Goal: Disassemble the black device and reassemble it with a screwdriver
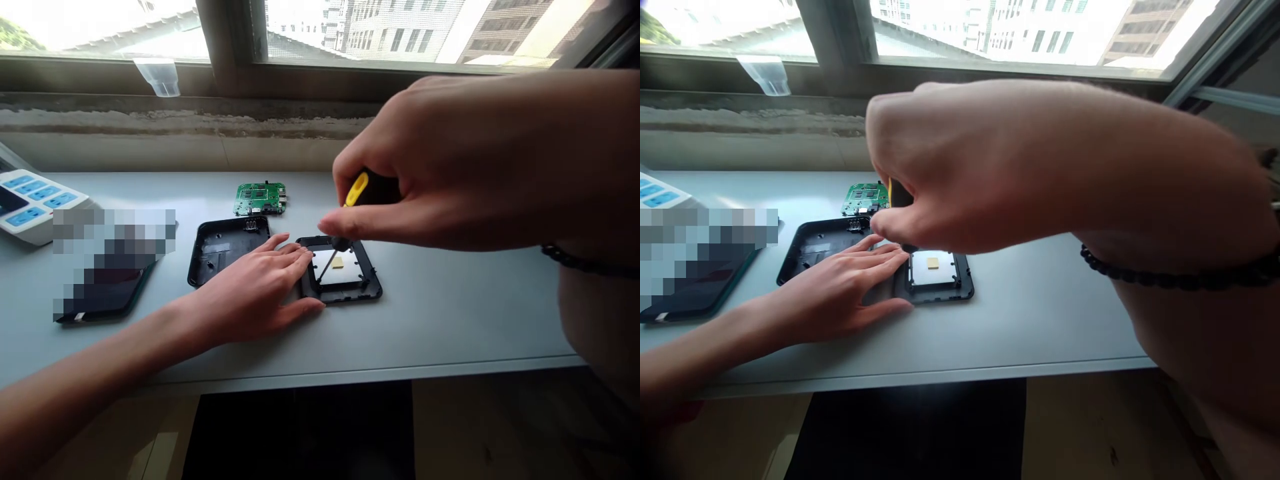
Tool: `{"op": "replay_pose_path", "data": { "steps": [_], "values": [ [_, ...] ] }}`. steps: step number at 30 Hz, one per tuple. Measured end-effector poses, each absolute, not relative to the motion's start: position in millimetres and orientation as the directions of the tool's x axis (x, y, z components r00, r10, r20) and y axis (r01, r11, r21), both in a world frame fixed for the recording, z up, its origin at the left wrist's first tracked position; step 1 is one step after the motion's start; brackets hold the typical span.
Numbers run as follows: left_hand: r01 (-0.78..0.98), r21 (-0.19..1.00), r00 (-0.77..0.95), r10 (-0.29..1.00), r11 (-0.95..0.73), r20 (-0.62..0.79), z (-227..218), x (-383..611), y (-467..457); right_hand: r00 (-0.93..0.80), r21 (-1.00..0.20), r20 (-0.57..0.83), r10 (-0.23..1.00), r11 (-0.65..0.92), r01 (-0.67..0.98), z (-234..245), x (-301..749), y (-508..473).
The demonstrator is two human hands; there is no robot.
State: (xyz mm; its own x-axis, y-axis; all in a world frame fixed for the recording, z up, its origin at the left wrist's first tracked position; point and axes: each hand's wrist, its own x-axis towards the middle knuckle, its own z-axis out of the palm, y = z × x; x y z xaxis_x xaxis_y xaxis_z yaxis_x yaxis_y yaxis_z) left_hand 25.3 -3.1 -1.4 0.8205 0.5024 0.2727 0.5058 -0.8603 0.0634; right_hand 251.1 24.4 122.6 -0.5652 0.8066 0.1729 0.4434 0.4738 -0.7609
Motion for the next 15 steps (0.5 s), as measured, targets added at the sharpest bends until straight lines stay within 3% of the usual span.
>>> {"op": "replay_pose_path", "data": {
  "steps": [3, 5, 10, 12, 15],
  "values": [
    [0.505, 0.07, 0.82, 0.503, -0.86, 0.274, -1.5, 25.2, -3.4, -0.723, -0.316, 0.117, 0.681, 0.715, 0.623, 121.8, 247.4, 21.7],
    [0.504, 0.068, 0.819, 0.501, -0.861, 0.279, -1.1, 25.5, -3.7, -0.725, -0.223, 0.122, 0.678, 0.731, 0.646, 122.1, 245.3, 19.2],
    [0.522, 0.066, 0.813, 0.519, -0.85, 0.265, 0.1, 27.4, -4.9, -0.609, -0.431, -0.01, 0.793, 0.546, 0.718, 118.6, 259.1, 22.3],
    [0.526, 0.061, 0.816, 0.523, -0.848, 0.247, 0.3, 28.0, -5.4, -0.535, -0.575, 0.049, 0.843, 0.462, 0.675, 111.5, 274.2, 28.0],
    [0.527, 0.046, 0.823, 0.523, -0.849, 0.224, 1.4, 27.7, -6.0, -0.29, -0.756, 0.149, 0.946, 0.297, 0.583, 91.9, 299.4, 40.2]
  ]
}}
